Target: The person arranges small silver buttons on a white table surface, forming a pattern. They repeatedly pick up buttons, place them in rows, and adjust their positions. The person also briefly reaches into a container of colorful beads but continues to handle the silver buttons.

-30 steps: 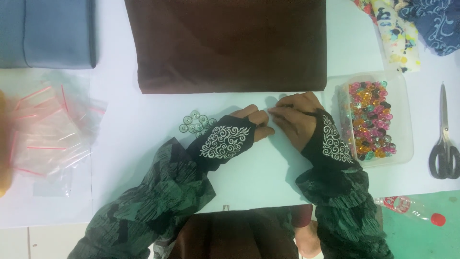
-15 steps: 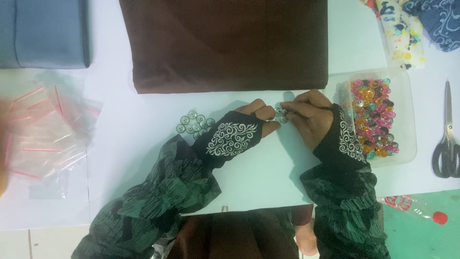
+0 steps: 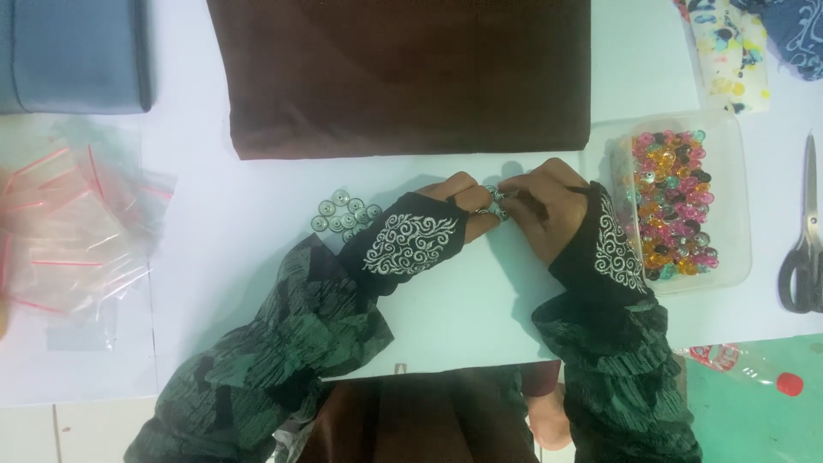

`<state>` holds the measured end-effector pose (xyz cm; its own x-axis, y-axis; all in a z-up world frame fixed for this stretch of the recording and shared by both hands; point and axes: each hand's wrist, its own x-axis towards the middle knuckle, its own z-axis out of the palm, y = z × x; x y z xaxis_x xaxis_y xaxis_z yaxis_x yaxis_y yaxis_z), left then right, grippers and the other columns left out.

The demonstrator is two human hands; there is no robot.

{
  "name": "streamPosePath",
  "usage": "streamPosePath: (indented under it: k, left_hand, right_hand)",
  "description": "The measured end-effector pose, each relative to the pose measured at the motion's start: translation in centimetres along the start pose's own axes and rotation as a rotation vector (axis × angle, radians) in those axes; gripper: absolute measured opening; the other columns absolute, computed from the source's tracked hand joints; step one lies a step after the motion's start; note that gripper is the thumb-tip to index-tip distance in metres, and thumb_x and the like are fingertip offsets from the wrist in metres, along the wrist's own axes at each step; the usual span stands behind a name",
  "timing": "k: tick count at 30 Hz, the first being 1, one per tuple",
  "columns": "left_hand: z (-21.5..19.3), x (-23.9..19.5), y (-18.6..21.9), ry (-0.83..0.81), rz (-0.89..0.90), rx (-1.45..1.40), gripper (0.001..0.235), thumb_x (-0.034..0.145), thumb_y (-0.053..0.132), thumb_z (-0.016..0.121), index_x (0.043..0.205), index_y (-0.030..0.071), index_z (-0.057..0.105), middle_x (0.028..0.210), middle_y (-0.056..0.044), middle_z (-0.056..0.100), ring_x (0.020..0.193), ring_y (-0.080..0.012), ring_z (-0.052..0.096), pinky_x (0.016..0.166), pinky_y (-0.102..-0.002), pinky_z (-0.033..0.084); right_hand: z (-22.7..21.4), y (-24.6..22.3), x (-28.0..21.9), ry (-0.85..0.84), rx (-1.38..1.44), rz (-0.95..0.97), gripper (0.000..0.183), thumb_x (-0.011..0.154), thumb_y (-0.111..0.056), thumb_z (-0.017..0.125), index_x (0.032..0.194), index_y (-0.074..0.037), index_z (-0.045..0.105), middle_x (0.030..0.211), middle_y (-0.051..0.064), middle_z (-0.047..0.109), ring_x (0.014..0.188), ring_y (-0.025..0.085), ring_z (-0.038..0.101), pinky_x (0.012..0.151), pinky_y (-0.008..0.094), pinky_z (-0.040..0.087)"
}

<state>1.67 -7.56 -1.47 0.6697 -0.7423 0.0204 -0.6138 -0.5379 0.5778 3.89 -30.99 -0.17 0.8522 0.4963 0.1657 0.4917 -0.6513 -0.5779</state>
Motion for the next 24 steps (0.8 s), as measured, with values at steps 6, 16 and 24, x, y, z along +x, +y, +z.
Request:
streamPosePath:
  k: [6, 16, 24]
  left_hand:
    - [1.6, 0.3, -1.8, 0.093, -0.146, -0.036, 0.041, 0.093, 0.032, 0.071, 0.131, 0.024, 0.057, 0.129, -0.003, 0.049, 0.114, -0.0169, 0.055, 0.102, -0.037, 0.044]
    - [2.0, 0.5, -2.1, 0.108, -0.01, 0.096, 0.053, 0.082, 0.015, 0.083, 0.13, 0.011, 0.06, 0.129, -0.012, 0.056, 0.133, -0.0275, 0.042, 0.112, -0.046, 0.035]
    - [-1.4, -0.9, -0.9, 0.095, -0.198, -0.038, 0.053, 0.075, 0.015, 0.09, 0.12, 0.013, 0.063, 0.113, -0.007, 0.057, 0.115, -0.023, 0.046, 0.105, -0.039, 0.037]
  right_hand:
    - [-0.8, -1.0, 0.2, 0.033, -0.003, 0.006, 0.018, 0.098, -0.005, 0.07, 0.115, -0.006, 0.075, 0.096, 0.016, 0.062, 0.071, 0.025, 0.062, 0.058, 0.033, 0.051]
    - [-0.6, -0.5, 0.4, -0.012, -0.007, -0.001, 0.009, 0.096, -0.009, 0.074, 0.105, -0.007, 0.075, 0.086, 0.015, 0.065, 0.065, 0.025, 0.066, 0.054, 0.032, 0.051]
    - [-1.4, -1.2, 0.2, -0.009, -0.013, 0.061, 0.016, 0.099, -0.005, 0.069, 0.114, -0.008, 0.076, 0.095, 0.013, 0.066, 0.076, 0.023, 0.067, 0.067, 0.032, 0.055]
